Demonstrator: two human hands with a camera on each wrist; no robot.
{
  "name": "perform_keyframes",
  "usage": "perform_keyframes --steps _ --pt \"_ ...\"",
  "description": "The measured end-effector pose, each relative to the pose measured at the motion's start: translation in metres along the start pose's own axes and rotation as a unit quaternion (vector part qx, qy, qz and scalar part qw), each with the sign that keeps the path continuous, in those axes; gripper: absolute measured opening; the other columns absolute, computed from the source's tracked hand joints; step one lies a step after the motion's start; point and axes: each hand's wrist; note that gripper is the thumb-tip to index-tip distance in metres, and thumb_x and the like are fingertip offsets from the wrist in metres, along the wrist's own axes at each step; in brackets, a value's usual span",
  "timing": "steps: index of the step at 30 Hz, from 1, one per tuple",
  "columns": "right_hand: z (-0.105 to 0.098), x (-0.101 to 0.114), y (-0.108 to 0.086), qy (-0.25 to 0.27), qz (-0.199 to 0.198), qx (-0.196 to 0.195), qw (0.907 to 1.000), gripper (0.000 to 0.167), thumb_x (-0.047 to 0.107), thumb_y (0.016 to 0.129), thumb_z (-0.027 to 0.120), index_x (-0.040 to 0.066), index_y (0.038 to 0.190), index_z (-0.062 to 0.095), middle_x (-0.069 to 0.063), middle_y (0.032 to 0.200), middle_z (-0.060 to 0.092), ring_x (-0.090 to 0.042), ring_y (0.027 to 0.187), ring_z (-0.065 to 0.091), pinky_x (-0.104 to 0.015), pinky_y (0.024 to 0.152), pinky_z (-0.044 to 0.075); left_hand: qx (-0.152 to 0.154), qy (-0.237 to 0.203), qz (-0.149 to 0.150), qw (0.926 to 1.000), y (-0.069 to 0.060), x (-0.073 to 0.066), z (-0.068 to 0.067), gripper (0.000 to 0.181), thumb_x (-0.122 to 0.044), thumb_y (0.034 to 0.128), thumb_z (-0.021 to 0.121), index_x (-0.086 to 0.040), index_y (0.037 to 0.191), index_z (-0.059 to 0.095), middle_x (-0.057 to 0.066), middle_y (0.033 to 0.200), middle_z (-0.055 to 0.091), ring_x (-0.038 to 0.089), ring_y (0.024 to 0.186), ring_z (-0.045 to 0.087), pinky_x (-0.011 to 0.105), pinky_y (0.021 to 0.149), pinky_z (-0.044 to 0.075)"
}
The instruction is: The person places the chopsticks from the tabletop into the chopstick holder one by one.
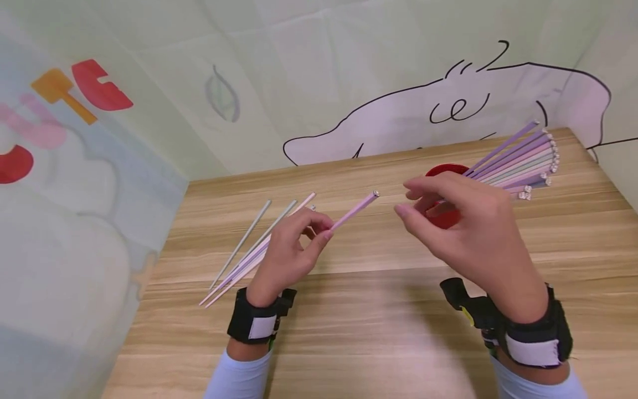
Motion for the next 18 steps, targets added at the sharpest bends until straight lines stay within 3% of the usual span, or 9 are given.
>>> perform_keyframes --steps 4,7,12,15,18 --pt "0.007 -0.004 -0.001 0.004 -0.014 0.044 0.9989 0.033 0.012 0.078 0.087 0.002 0.108 0.076 -0.002 0.095 0.074 0.001 0.078 0.066 -0.012 0.068 0.052 0.003 -0.025 0.014 0.9996 0.001 -0.008 0.003 0.009 -0.005 0.0937 0.071 -0.006 0.102 0.068 -0.002 0.091 0.063 0.008 0.083 0.057 0.024 0.071 0.053" --pt "0.011 -0.004 -0.001 0.006 -0.015 0.056 0.9983 0.046 -0.004 0.068 0.089 0.003 0.112 0.076 -0.001 0.097 0.075 0.0 0.079 0.067 -0.013 0.069 0.053 0.003 -0.034 0.034 0.9988 0.002 -0.011 0.007 0.008 -0.006 0.0934 0.072 -0.006 0.101 0.069 -0.002 0.089 0.063 0.007 0.083 0.057 0.024 0.071 0.053" --pt "0.015 -0.001 -0.001 0.014 -0.011 0.066 0.9976 0.043 -0.006 0.065 0.089 0.006 0.105 0.078 0.001 0.095 0.074 -0.001 0.077 0.065 -0.014 0.069 0.053 0.006 -0.043 0.056 0.9975 0.003 -0.015 0.01 0.008 -0.005 0.0926 0.072 -0.006 0.1 0.069 0.0 0.087 0.063 0.007 0.082 0.058 0.02 0.072 0.052" --pt "0.016 0.001 -0.001 0.027 -0.004 0.067 0.9974 0.041 -0.009 0.065 0.089 0.008 0.1 0.078 0.002 0.092 0.073 -0.003 0.073 0.063 -0.014 0.068 0.052 0.011 -0.042 0.052 0.9977 0.003 -0.015 0.01 0.007 -0.006 0.0934 0.072 -0.006 0.1 0.069 -0.001 0.088 0.064 0.007 0.082 0.058 0.021 0.073 0.052" --pt "0.014 0.002 -0.003 0.045 0.024 0.049 0.9975 0.04 -0.015 0.067 0.086 0.007 0.099 0.078 0.001 0.09 0.073 -0.005 0.069 0.06 -0.014 0.064 0.05 0.008 -0.022 0.027 0.9994 0.002 -0.009 0.009 0.008 -0.01 0.095 0.07 -0.007 0.102 0.07 -0.002 0.09 0.065 0.007 0.084 0.059 0.023 0.073 0.051"
Point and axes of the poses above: each hand's wrist, its own y-axis towards the middle knuckle, its own z-axis out of the palm, x = y × z
